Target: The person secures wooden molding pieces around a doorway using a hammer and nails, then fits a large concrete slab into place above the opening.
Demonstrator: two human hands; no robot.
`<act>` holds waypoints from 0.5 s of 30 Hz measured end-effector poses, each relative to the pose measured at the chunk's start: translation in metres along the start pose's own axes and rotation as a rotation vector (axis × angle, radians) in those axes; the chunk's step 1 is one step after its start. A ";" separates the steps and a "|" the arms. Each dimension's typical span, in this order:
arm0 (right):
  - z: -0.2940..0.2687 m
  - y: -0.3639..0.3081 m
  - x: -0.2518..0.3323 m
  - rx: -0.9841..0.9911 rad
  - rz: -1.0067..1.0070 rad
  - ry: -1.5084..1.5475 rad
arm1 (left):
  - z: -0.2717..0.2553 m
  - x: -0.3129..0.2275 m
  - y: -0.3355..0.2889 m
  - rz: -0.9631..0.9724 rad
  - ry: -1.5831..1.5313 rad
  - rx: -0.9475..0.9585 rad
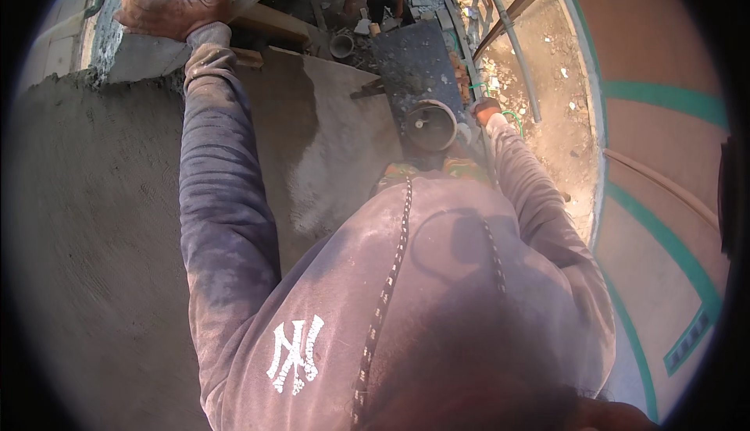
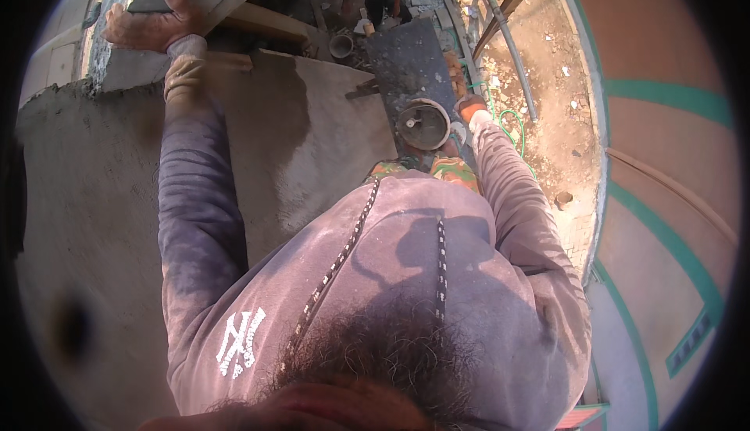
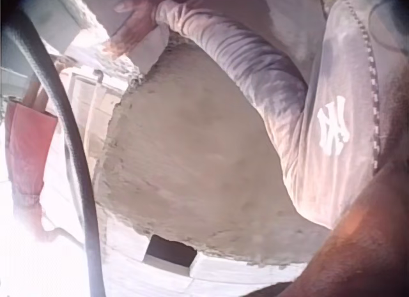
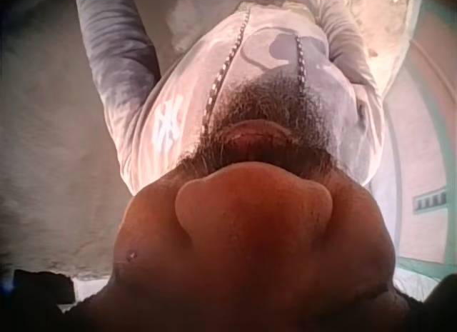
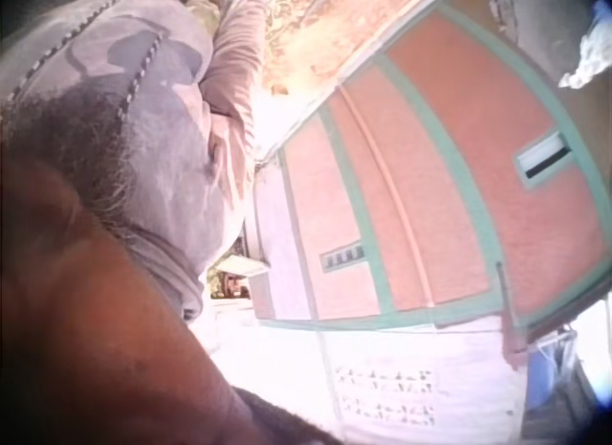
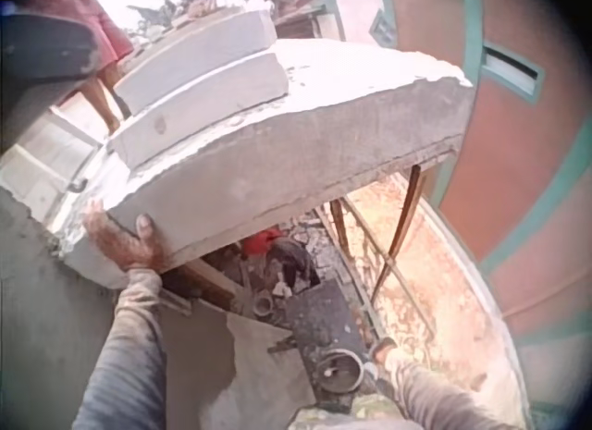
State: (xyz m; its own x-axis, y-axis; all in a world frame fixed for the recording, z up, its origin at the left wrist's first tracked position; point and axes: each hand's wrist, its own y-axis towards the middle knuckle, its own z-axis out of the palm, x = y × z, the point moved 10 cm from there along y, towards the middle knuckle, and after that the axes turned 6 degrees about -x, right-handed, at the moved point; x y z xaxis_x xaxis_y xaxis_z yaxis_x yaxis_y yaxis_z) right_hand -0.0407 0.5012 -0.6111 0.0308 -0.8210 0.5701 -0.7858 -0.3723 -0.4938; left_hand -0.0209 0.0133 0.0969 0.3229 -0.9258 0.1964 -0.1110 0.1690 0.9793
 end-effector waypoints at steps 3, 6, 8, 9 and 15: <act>0.003 -0.007 -0.055 -0.171 0.070 -0.143 | 0.011 -0.025 0.008 0.033 -0.036 -0.102; -0.035 -0.073 -0.029 -0.131 0.372 0.005 | 0.000 -0.006 -0.003 -0.024 -0.051 0.036; -0.010 -0.095 -0.079 -0.079 0.458 -0.075 | 0.010 -0.006 0.000 -0.068 -0.133 0.082; 0.002 -0.110 -0.105 -0.066 0.458 -0.102 | 0.012 -0.007 0.002 -0.076 -0.172 0.066; 0.034 -0.167 -0.134 0.222 0.288 -0.349 | 0.013 -0.003 -0.001 -0.034 -0.130 -0.026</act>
State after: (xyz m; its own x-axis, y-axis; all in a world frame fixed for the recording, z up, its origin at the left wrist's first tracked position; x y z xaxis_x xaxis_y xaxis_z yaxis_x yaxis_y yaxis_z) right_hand 0.1071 0.6587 -0.6269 0.0662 -0.9856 0.1555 -0.6437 -0.1612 -0.7481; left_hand -0.0338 0.0113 0.0948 0.2015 -0.9668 0.1571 -0.0770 0.1442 0.9865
